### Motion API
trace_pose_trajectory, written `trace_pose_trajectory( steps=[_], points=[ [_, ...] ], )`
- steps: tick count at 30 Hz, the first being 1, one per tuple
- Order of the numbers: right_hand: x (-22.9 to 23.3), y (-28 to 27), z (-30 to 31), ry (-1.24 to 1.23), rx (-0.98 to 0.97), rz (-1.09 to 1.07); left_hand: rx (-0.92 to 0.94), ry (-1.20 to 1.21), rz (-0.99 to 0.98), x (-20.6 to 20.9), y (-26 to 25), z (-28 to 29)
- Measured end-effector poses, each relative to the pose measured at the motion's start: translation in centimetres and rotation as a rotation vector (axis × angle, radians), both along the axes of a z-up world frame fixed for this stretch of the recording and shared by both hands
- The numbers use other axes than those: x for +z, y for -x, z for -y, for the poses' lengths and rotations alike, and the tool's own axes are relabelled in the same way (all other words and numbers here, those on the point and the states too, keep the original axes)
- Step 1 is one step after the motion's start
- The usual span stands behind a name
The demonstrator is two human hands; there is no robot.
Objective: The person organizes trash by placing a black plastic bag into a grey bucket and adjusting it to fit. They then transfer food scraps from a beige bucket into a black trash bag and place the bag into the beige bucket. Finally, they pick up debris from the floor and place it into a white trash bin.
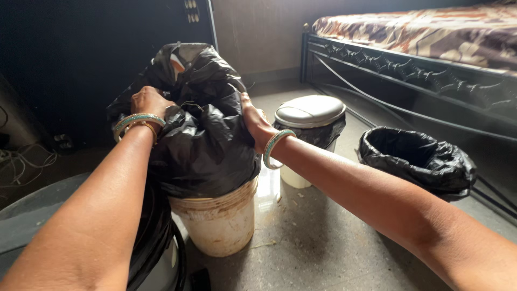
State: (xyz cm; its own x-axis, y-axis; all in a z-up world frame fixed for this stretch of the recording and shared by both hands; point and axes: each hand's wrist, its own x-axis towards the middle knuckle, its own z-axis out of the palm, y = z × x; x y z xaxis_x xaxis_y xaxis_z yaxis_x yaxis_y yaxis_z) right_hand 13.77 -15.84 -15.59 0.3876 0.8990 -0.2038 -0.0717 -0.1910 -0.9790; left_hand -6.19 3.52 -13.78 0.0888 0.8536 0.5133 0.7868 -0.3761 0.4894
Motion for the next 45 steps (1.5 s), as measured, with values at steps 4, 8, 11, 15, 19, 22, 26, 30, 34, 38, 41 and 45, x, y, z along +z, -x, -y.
trace_pose_trajectory(
  steps=[4, 8, 11, 15, 19, 22, 26, 30, 34, 38, 41, 45],
  points=[
    [-4.2, -1.0, -1.6, -0.076, 0.017, -0.098, -0.023, 0.063, -0.034, -0.5, -0.4, -0.3],
    [-6.7, -2.7, -3.2, -0.086, 0.043, -0.116, -0.003, 0.164, -0.047, -0.6, -2.1, 0.1],
    [-7.4, -3.2, -2.9, -0.043, 0.067, -0.048, -0.014, 0.100, -0.085, -0.2, -2.2, 0.8],
    [-7.0, -4.4, -3.5, 0.028, 0.034, 0.275, -0.015, -0.164, -0.076, 2.5, -1.0, 4.2],
    [-6.8, -4.3, -3.4, -0.025, -0.003, 0.266, 0.196, -0.090, -0.071, 6.3, 0.7, 10.7],
    [-5.9, -3.4, -2.6, -0.019, 0.068, 0.090, 0.248, 0.215, -0.013, 8.0, 2.0, 11.5],
    [-5.5, -3.4, -2.3, 0.000, 0.092, 0.042, 0.109, 0.521, 0.294, 5.3, 3.1, 6.9],
    [-5.4, -4.4, -3.1, -0.089, 0.188, -0.139, 0.088, 0.564, 0.306, 3.5, 1.9, 4.2],
    [-5.0, -6.6, -5.1, -0.128, 0.184, -0.385, 0.088, 0.518, 0.245, 3.4, -1.0, 5.2],
    [-7.2, -8.5, -5.9, -0.254, 0.242, -0.579, 0.060, 0.495, 0.261, 2.9, -1.5, 6.7],
    [-8.7, -8.7, -6.8, -0.192, 0.242, -0.601, 0.024, 0.455, 0.146, 1.8, -1.2, 6.0],
    [-10.9, -8.5, -7.8, -0.182, 0.277, -0.629, -0.048, 0.457, 0.095, 0.4, -0.2, 4.0]
  ],
)
